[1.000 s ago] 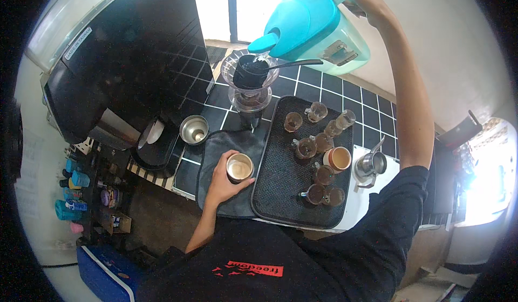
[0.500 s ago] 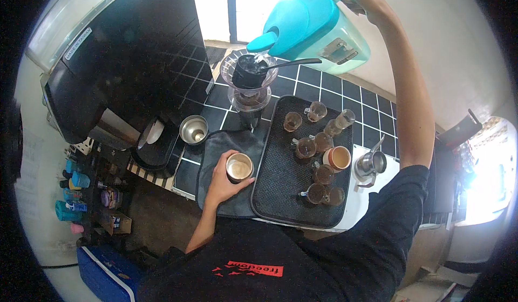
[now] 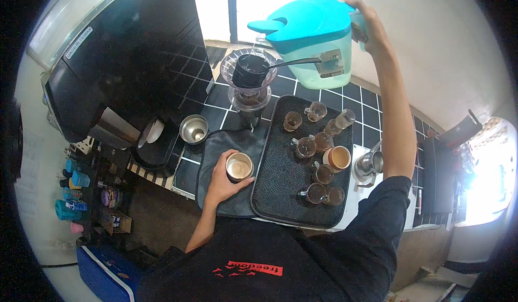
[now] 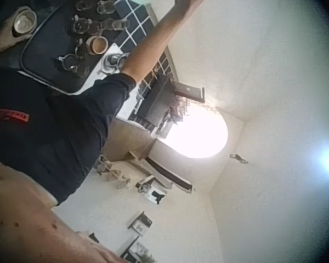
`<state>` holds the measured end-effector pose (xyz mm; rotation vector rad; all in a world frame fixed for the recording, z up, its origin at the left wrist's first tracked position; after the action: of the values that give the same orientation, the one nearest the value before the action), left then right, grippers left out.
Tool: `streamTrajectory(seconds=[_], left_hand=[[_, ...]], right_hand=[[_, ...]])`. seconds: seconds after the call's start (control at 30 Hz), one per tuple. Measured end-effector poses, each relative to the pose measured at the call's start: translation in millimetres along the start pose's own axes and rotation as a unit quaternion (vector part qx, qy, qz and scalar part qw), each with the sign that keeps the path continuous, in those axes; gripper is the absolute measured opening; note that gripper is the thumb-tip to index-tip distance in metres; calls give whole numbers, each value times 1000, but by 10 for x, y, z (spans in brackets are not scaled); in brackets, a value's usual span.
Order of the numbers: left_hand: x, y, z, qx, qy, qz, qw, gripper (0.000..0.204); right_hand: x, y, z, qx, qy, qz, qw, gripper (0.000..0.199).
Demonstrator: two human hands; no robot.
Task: Preparing multiple coffee drinks by pouring liquids, adding ice, and mixing ingredients.
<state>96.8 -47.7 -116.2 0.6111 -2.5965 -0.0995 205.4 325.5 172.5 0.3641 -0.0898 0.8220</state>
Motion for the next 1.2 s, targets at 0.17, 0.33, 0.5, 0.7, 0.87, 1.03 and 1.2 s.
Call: streamTrajectory(seconds=[0.17, 0.33, 0.5, 0.7, 0.87, 1.03, 1.2], left_hand=[[11, -24, -24, 3, 11, -9, 1000, 77], [10, -16, -36, -2, 0, -17, 1000, 79], [10, -42, -71, 7, -14, -28, 999, 78], [-32, -44, -74, -16, 15, -63, 998, 77], [-69, -59, -188, -23, 29, -79, 996, 76], [-135, -28, -314, -37, 73, -92, 992, 73], [-197, 2, -364, -23, 108, -133, 985, 67]], right_hand=[[42, -211, -200, -14, 78, -48, 996, 31], [138, -569, -88, 25, 131, -189, 973, 32], [619, -832, -85, 60, 154, -199, 966, 27], [1185, -1786, 313, 87, 152, -382, 908, 36], [1354, -2703, 548, 113, 122, -560, 812, 36], [1777, -3580, 393, 105, 73, -609, 783, 35], [2455, -4621, -300, 57, 83, -621, 777, 30]])
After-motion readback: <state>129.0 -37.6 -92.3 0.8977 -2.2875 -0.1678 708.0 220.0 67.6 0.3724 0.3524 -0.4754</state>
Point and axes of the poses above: each hand's wrist, its own y-axis towards the middle knuckle, its own x-axis out of the back of the hand, z = x × y, the point moved 5 cm from there along y, towards the middle knuckle, and after that the axes turned 9 degrees about z, right-handed, at the moved point
